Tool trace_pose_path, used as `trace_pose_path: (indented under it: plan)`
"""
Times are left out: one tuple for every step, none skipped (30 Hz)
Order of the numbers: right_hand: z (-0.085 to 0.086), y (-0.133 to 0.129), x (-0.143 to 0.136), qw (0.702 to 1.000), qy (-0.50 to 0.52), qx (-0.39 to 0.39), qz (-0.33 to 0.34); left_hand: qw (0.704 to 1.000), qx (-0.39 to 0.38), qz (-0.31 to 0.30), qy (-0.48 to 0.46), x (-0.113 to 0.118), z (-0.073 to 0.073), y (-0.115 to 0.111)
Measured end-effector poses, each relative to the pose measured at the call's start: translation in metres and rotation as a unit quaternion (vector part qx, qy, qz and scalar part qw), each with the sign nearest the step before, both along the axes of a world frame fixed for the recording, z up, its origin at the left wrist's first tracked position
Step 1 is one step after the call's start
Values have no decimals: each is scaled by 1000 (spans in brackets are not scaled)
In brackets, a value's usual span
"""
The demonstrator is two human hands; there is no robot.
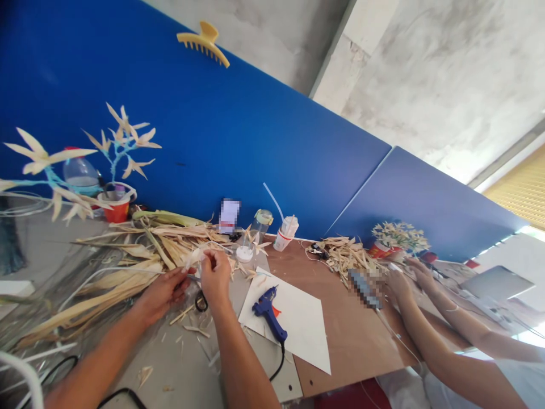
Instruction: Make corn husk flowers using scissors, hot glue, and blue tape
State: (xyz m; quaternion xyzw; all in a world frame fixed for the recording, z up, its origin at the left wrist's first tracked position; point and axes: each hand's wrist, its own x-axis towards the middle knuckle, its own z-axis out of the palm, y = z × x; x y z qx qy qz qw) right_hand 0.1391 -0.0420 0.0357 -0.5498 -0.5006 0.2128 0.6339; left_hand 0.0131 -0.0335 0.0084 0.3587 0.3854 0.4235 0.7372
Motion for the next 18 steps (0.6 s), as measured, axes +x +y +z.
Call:
trace_pose_path:
  plan:
    - [-1, -1, 0, 1000, -13, -3, 2, 1000, 15, 3, 8, 1, 0, 0]
    - [-2, -2, 0, 1000, -27, -10, 7, 999, 32, 9, 16, 2, 0, 0]
    - [-4, -2, 0, 999, -40, -17, 9, 998, 51, 15, 24, 3, 0, 0]
    - [-5, -3, -1, 998, -52, -24, 9, 997, 67, 21, 33, 4, 0, 0]
    - [-5, -3, -2, 998, -60, -30, 7, 996, 81, 26, 42, 5, 0, 1]
    - [-6, -3, -2, 997, -64, -32, 1, 994, 90, 28, 51, 5, 0, 1]
    - [-7, -3, -3, 997, -66, -32, -7, 993, 95, 28, 60, 6, 0, 0]
    - [-7, -3, -3, 997, -67, -28, -15, 992, 98, 25, 70, 6, 0, 0]
    - [-8, -4, -3, 997, -67, -23, -20, 992, 102, 22, 77, 7, 0, 0]
    - [-8, -4, -3, 997, -66, -17, -22, 991, 107, 19, 84, 7, 0, 0]
    - [-9, -5, -3, 998, -65, -12, -19, 989, 114, 16, 90, 7, 0, 1]
    - [-9, -5, -3, 998, -64, -6, -14, 988, 122, 16, 96, 7, -1, 1]
    - [-9, -6, -3, 998, -62, -1, -6, 987, 127, 18, 100, 7, -2, 2]
    - [-8, -8, -3, 998, -59, 4, 3, 986, 130, 22, 104, 7, -2, 2]
    - [-8, -9, -3, 998, -56, 10, 10, 985, 131, 27, 107, 6, -3, 2]
    - [-7, -10, -3, 998, -54, 17, 17, 986, 125, 31, 105, 6, -3, 3]
    - [-7, -12, -3, 998, -50, 24, 24, 990, 104, 28, 87, 6, -2, 3]
    - [-6, -13, -3, 998, -47, 32, 31, 994, 82, 21, 65, 5, -2, 3]
